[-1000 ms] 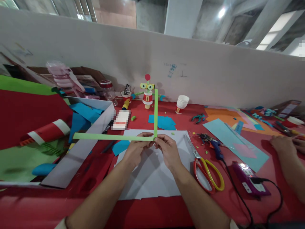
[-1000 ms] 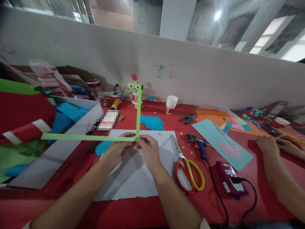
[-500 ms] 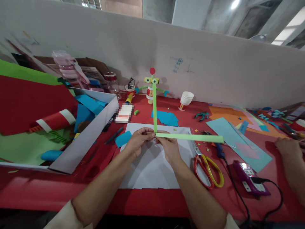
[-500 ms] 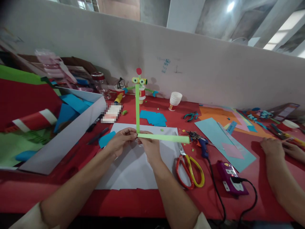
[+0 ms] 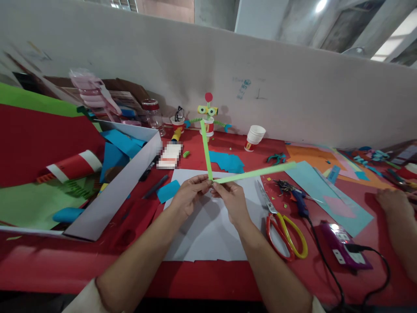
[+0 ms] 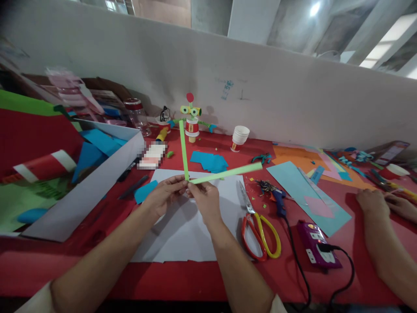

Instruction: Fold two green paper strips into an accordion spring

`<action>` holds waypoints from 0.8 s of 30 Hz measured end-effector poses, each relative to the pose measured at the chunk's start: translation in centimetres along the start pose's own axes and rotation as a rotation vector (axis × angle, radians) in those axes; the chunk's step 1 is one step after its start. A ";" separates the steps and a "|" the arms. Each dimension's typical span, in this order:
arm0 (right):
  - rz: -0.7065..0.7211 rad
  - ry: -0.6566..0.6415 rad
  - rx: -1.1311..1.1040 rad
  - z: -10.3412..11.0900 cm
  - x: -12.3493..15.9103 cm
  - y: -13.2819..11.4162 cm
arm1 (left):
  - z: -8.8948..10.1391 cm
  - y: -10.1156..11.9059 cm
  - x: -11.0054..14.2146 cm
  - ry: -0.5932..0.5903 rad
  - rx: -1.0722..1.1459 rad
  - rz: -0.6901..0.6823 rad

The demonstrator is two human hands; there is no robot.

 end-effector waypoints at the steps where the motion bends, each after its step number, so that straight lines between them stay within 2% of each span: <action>1: 0.001 0.024 0.015 0.1 0.0 0.1 | 0.0 -0.1 0.0 -0.004 -0.004 0.009; 7: -0.012 0.059 0.024 0.4 -0.4 0.6 | 0.1 -0.2 0.1 0.026 0.000 0.063; 13: -0.058 0.050 -0.002 0.5 -0.5 0.6 | 0.0 0.4 0.4 -0.004 -0.020 0.078; 19: -0.048 0.002 -0.011 0.4 -0.3 0.1 | 0.1 0.6 0.4 -0.045 -0.109 -0.001; 24: -0.121 -0.064 -0.141 0.3 -0.3 0.1 | 0.2 0.4 0.3 -0.043 -0.092 -0.078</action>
Point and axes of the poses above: each hand's wrist, its own x-axis away from the middle knuckle, its own z-axis out of the back of the hand, y = z × x, the point moved 3 cm from there along -x, towards the middle knuckle, and after that the axes turned 4 degrees about y, right-handed, at the moved point
